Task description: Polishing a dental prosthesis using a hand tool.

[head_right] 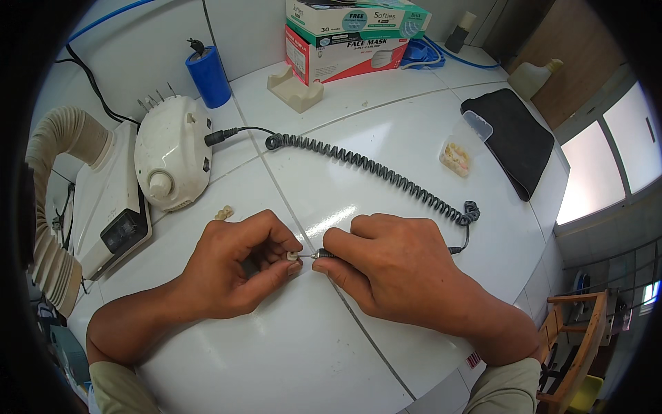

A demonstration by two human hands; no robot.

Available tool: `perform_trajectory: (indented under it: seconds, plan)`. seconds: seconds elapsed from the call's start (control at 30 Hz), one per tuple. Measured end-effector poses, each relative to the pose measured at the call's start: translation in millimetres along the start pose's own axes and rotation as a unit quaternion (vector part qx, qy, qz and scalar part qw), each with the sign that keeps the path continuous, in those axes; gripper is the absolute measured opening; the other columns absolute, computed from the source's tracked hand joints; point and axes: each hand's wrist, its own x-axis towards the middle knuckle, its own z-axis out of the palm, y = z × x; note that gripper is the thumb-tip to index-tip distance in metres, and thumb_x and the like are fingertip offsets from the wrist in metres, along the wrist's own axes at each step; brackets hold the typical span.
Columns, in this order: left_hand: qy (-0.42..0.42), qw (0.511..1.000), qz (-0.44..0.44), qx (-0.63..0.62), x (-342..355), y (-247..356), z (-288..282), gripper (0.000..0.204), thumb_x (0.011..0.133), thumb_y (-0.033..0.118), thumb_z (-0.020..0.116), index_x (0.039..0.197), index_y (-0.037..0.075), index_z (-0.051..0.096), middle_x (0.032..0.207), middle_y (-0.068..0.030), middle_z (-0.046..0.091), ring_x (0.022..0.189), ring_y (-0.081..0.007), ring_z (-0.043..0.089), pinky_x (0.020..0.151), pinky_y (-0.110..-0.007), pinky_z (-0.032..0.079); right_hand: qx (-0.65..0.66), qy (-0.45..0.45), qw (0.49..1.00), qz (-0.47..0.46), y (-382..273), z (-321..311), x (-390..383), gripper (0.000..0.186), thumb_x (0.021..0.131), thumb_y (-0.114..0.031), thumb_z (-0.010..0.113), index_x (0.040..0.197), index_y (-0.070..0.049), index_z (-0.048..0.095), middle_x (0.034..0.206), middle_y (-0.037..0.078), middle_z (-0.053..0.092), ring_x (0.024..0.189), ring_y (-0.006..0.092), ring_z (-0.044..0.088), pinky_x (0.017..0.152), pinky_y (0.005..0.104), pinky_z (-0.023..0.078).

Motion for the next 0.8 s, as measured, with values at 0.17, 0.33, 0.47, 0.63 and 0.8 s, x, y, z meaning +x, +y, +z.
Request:
perform_trajectory:
  seconds: [0.17,0.33,0.47,0.63,0.8]
  plan:
    - [-0.007,1.0,0.003,-0.001,0.4,1.1,-1.4,0.016,0.098,0.004,0.079,0.113,0.0,0.072,0.087,-0.0036,0.074,0.079,-0.0096,0.072,0.071,-0.025,0.057,0.0,0.014,1.0,-0.003,1.1,2.1,-0.2,0.022,0.103,-0.029,0.078,0.094,-0.011,0.071,0.07,0.004,0.057,0.059,0.0233,0.062,0.051,0.0398,0.045]
    - [-0.004,1.0,0.002,-0.002,0.1,1.7,-1.3,0.016,0.097,0.003,0.078,0.112,0.0,0.073,0.088,-0.0032,0.074,0.079,-0.0093,0.072,0.071,-0.025,0.057,0.002,0.01,1.0,0.002,0.2,1.6,0.5,0.022,0.104,-0.029,0.078,0.094,-0.011,0.071,0.07,0.004,0.057,0.059,0.0231,0.061,0.051,0.0398,0.044]
    - [-0.002,1.0,-0.002,-0.011,-0.2,0.3,-0.2,0.016,0.097,0.003,0.079,0.111,0.0,0.072,0.087,-0.0028,0.074,0.079,-0.0086,0.071,0.07,-0.025,0.057,0.003,0.005,1.0,-0.005,1.8,0.7,0.3,0.022,0.104,-0.029,0.077,0.094,-0.01,0.071,0.07,0.004,0.057,0.059,0.0235,0.061,0.051,0.0402,0.044]
    - [0.001,1.0,-0.009,-0.012,-0.5,0.8,0.6,0.016,0.097,0.003,0.079,0.111,0.0,0.072,0.088,-0.0027,0.075,0.08,-0.0079,0.072,0.07,-0.024,0.057,0.004,-0.001,1.0,0.002,0.2,-0.8,0.3,0.022,0.103,-0.029,0.078,0.095,-0.01,0.073,0.07,0.005,0.058,0.059,0.0247,0.061,0.052,0.0407,0.045]
    - [0.001,1.0,-0.014,-0.005,-0.5,0.7,0.2,0.016,0.097,0.004,0.08,0.11,-0.001,0.072,0.091,-0.004,0.078,0.083,-0.0083,0.075,0.071,-0.023,0.058,0.016,-0.003,1.0,-0.005,2.0,-1.8,1.1,0.021,0.103,-0.029,0.078,0.095,-0.01,0.073,0.07,0.005,0.059,0.059,0.0245,0.062,0.052,0.0403,0.045]
